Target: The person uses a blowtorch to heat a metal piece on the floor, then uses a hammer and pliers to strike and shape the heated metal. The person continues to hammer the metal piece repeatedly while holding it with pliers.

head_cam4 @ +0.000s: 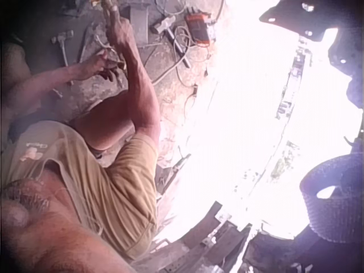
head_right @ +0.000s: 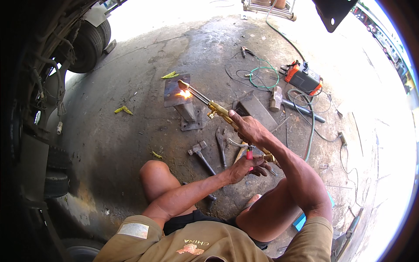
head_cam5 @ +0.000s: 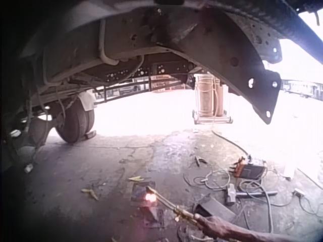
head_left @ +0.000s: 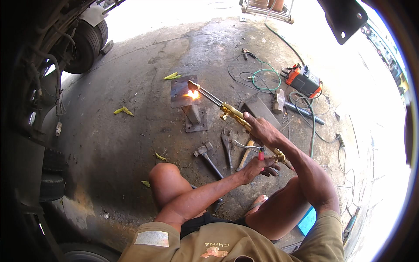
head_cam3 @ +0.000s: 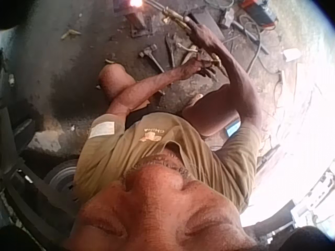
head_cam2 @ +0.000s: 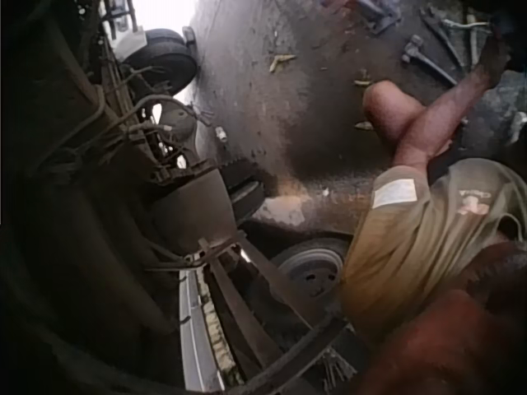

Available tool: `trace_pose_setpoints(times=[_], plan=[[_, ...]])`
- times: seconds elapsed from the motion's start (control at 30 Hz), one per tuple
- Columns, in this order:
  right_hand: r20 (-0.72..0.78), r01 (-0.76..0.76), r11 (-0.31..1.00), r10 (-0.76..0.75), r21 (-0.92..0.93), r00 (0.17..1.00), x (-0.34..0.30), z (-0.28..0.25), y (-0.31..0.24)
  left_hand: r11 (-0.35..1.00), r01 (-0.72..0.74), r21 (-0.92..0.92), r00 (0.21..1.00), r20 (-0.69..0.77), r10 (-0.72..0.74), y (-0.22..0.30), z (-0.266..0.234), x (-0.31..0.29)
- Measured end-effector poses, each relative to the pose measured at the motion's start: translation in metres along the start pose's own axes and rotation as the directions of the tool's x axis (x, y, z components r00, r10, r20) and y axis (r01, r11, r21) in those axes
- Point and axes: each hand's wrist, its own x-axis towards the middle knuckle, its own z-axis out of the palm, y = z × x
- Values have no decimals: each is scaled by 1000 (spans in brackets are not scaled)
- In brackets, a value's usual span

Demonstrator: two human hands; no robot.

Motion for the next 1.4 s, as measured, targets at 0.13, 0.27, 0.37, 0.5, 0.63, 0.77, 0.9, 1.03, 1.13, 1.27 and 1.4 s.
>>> trace_pose_setpoints(times=[0.13,0.27,0.37,0.5,0.63,0.77,0.9,1.03,1.13,1.27,1.4], plan=[[-34,20,1000,-20,-14,999,0,2,2,1000,-5,3,1000,2,5,-3,-1,2],[-61,39,999,-39,-6,997,4,4,1,999,-34,-21,999,-3,34,-5,-4,2],[-61,39,999,-38,9,997,5,4,-2,999,-51,-18,999,-2,51,-5,-6,3],[-84,34,999,-32,14,996,5,5,-6,999,-38,-37,999,-14,37,-1,-8,1],[-21,4,1000,-4,-6,1000,4,0,-7,999,-39,-30,999,-14,39,0,-7,0],[-26,-13,1000,12,-24,1000,2,-1,-5,1000,-12,-15,1000,-3,12,0,-3,0],[-78,42,999,-44,-22,996,-1,2,-1,999,8,37,1000,3,-8,4,1,-1],[-73,39,999,-41,-25,996,-2,1,0,1000,0,23,1000,31,-1,2,2,1],[-66,22,1000,-23,-17,998,-2,3,0,999,3,36,1000,30,-4,0,1,2],[-44,27,1000,-27,-13,999,-3,2,-1,999,0,41,1000,29,-2,2,1,0],[-70,43,999,-44,-16,997,-3,3,0,999,2,53,1000,26,-4,3,2,-1]])
